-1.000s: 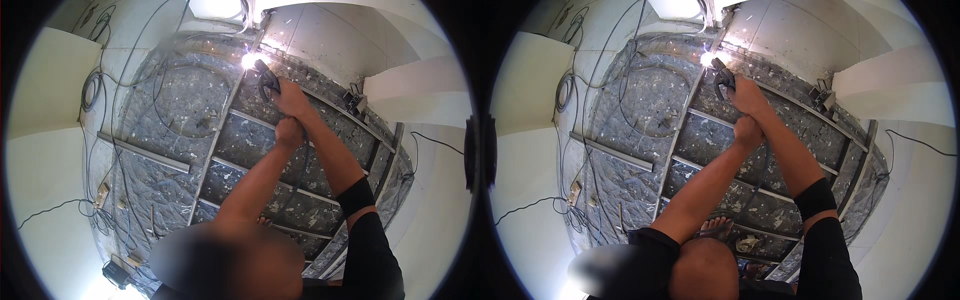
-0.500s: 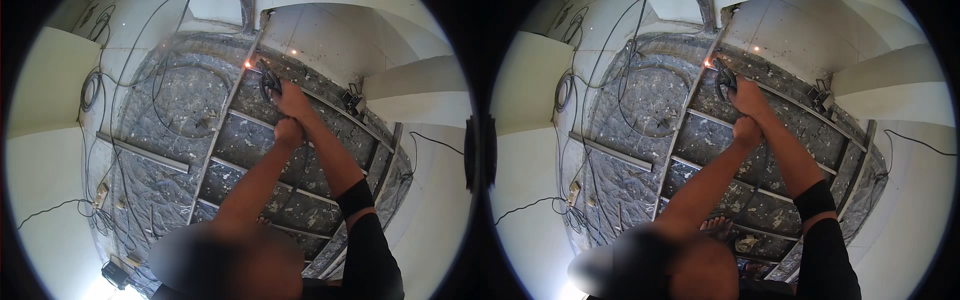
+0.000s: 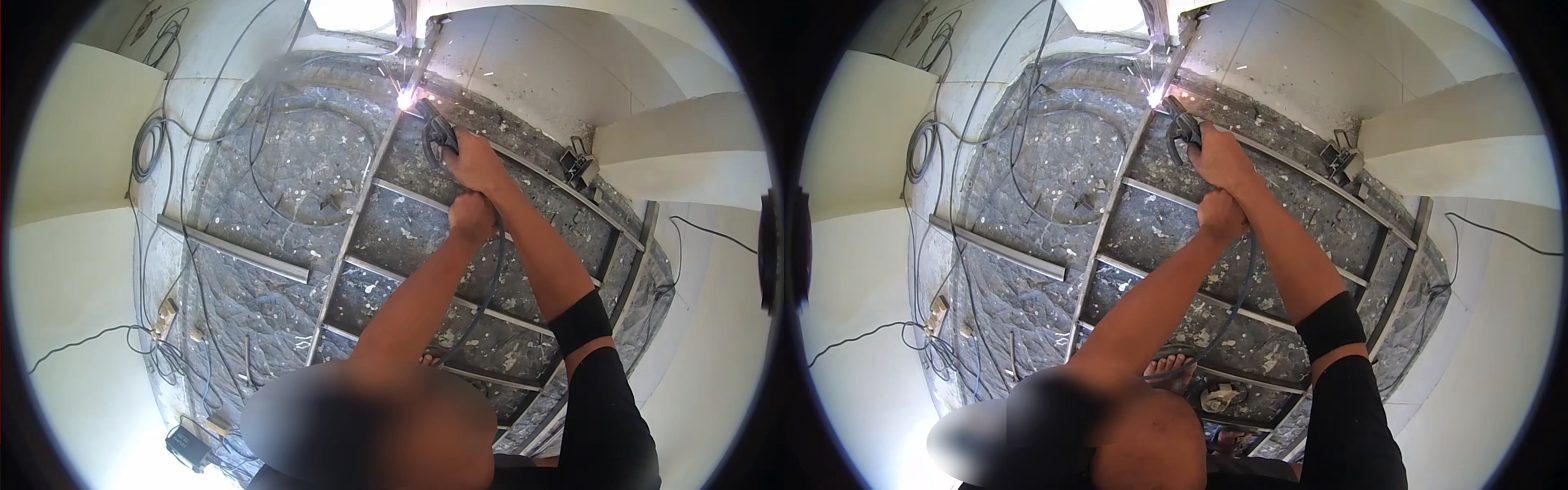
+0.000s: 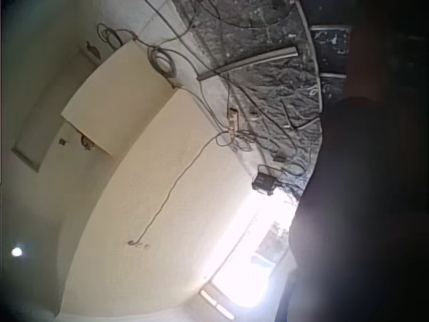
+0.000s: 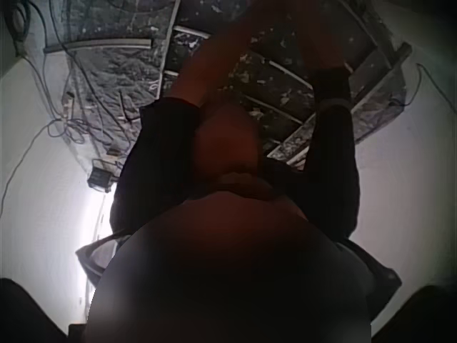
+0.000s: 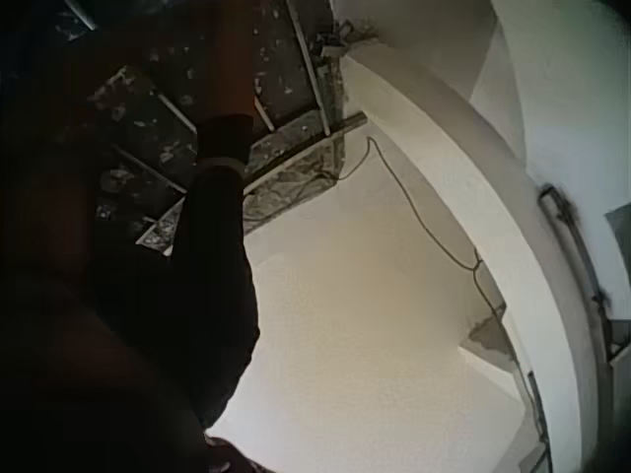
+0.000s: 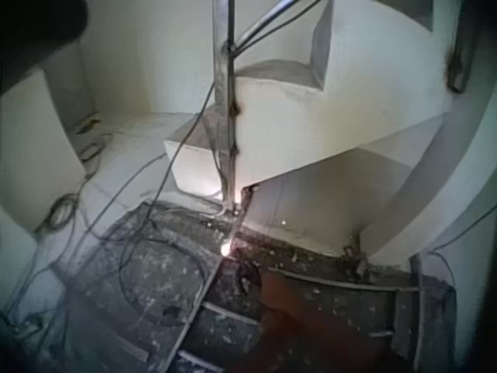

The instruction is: Welding sections of a large metal frame on the floor using an electrode holder.

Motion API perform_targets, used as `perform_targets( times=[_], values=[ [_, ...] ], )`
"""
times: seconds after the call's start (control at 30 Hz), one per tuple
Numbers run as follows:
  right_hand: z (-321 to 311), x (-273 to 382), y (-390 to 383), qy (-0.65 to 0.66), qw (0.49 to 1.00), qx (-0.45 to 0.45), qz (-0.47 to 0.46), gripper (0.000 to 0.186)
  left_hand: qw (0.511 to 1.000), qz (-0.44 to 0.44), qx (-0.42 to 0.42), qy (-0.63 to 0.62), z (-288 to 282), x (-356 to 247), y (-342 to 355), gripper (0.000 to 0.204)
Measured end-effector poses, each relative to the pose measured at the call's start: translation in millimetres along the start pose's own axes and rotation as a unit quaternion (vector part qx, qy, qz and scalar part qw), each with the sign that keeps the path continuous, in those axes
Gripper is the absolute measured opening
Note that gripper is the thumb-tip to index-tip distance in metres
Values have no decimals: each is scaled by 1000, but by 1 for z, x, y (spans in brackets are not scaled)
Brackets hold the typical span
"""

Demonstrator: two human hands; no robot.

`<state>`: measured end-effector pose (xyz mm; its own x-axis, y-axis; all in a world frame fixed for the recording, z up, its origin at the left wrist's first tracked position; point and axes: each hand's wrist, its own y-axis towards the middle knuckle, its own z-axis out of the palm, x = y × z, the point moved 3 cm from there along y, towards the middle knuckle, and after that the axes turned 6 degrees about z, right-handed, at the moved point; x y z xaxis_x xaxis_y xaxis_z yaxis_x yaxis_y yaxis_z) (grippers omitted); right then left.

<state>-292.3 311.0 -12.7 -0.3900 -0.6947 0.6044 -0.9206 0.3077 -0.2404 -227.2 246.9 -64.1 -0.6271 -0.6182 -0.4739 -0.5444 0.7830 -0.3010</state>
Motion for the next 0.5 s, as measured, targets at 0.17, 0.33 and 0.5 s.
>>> perform_targets(
  times=[0.17, 0.33, 0.5],
  values=[
    [6, 3, 2, 52, 998, -26, -28, 33, 998, -44, -5, -47, 5, 9, 1, 37],
    [5, -3, 5, 18, 998, -34, -45, 33, 999, -26, -12, -20, 10, 4, 4, 40],
    [4, 0, 4, 14, 998, -29, -48, 35, 1000, -22, -11, -15, 3, 2, 1, 42]
  ],
)
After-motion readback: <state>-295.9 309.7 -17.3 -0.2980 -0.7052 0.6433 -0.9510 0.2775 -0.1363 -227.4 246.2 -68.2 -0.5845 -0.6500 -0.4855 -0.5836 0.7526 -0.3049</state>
